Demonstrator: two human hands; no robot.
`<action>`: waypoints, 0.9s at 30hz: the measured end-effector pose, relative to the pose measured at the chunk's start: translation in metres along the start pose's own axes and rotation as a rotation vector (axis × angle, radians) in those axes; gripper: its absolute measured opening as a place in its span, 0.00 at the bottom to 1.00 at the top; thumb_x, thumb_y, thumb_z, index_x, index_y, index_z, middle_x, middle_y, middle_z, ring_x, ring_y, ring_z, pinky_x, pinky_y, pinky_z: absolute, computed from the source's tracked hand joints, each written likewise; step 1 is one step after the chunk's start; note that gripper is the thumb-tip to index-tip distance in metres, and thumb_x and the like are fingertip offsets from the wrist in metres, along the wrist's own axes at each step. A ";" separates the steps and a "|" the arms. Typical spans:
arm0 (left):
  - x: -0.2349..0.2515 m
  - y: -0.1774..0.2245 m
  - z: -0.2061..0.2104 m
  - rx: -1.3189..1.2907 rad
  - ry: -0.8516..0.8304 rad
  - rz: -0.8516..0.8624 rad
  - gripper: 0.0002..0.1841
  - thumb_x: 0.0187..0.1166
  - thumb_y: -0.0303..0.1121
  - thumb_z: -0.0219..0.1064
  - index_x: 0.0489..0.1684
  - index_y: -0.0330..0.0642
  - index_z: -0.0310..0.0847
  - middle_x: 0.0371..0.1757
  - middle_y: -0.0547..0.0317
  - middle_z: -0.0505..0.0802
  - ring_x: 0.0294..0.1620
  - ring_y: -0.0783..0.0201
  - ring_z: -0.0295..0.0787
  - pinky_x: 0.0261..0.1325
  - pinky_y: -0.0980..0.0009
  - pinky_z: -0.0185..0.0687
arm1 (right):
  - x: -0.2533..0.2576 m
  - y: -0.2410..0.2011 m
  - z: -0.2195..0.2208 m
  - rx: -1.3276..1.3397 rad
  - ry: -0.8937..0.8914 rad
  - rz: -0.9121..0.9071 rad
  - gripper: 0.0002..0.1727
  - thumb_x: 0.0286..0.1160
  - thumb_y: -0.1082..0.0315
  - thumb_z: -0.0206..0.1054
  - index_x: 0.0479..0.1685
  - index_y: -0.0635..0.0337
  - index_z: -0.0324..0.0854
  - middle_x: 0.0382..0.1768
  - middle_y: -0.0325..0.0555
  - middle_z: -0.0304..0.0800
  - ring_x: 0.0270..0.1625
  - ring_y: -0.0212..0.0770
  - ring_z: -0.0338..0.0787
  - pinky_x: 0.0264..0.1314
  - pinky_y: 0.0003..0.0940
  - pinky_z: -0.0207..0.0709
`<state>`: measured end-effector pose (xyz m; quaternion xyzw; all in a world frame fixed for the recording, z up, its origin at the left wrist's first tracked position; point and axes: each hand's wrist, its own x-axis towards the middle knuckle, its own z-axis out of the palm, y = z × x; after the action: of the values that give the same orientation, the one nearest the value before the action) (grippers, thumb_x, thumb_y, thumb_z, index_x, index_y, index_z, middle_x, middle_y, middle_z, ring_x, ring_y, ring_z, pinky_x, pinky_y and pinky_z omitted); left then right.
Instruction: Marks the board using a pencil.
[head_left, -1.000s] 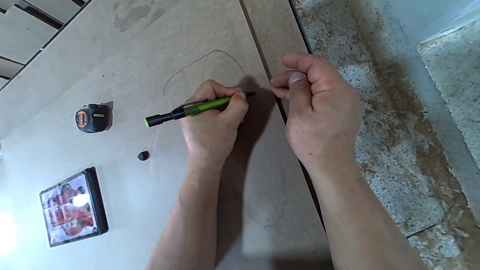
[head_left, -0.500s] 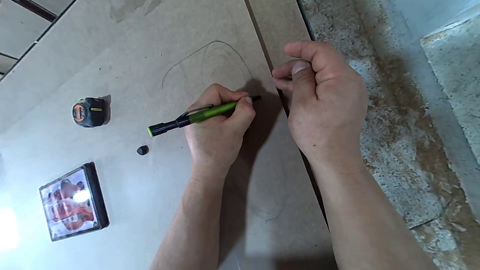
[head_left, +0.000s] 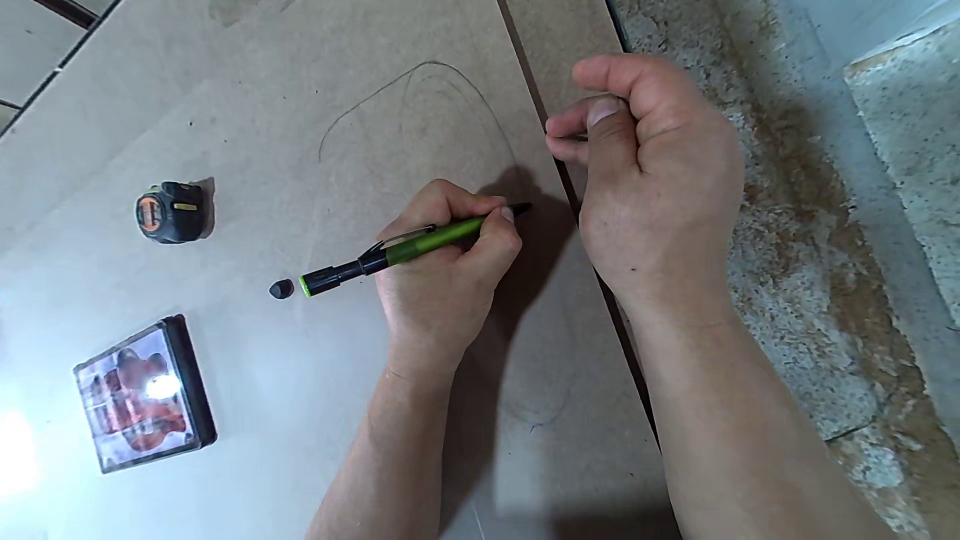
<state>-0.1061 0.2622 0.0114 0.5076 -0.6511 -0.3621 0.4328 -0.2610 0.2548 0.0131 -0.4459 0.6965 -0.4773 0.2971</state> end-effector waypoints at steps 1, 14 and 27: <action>-0.001 0.000 0.000 0.000 -0.003 0.003 0.02 0.72 0.22 0.71 0.36 0.38 0.85 0.29 0.59 0.94 0.25 0.67 0.91 0.23 0.73 0.89 | 0.000 0.000 0.000 -0.001 0.000 0.000 0.15 0.91 0.68 0.53 0.64 0.49 0.85 0.45 0.26 0.97 0.49 0.22 0.95 0.53 0.22 0.92; -0.021 0.009 -0.003 0.033 -0.063 -0.042 0.02 0.76 0.25 0.71 0.40 0.40 0.86 0.31 0.61 0.93 0.25 0.67 0.90 0.23 0.74 0.88 | 0.001 0.000 0.000 0.002 -0.004 0.000 0.16 0.90 0.69 0.54 0.64 0.49 0.85 0.44 0.27 0.97 0.49 0.22 0.95 0.53 0.22 0.92; -0.039 0.006 -0.035 -0.381 -0.090 -0.056 0.08 0.85 0.35 0.66 0.43 0.40 0.87 0.42 0.52 0.95 0.40 0.57 0.95 0.45 0.61 0.95 | 0.003 0.003 0.003 0.024 0.014 -0.043 0.15 0.89 0.70 0.55 0.64 0.52 0.85 0.44 0.30 0.97 0.47 0.24 0.96 0.52 0.24 0.93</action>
<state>-0.0715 0.3007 0.0218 0.4178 -0.5753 -0.5129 0.4811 -0.2613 0.2514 0.0091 -0.4537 0.6831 -0.4951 0.2871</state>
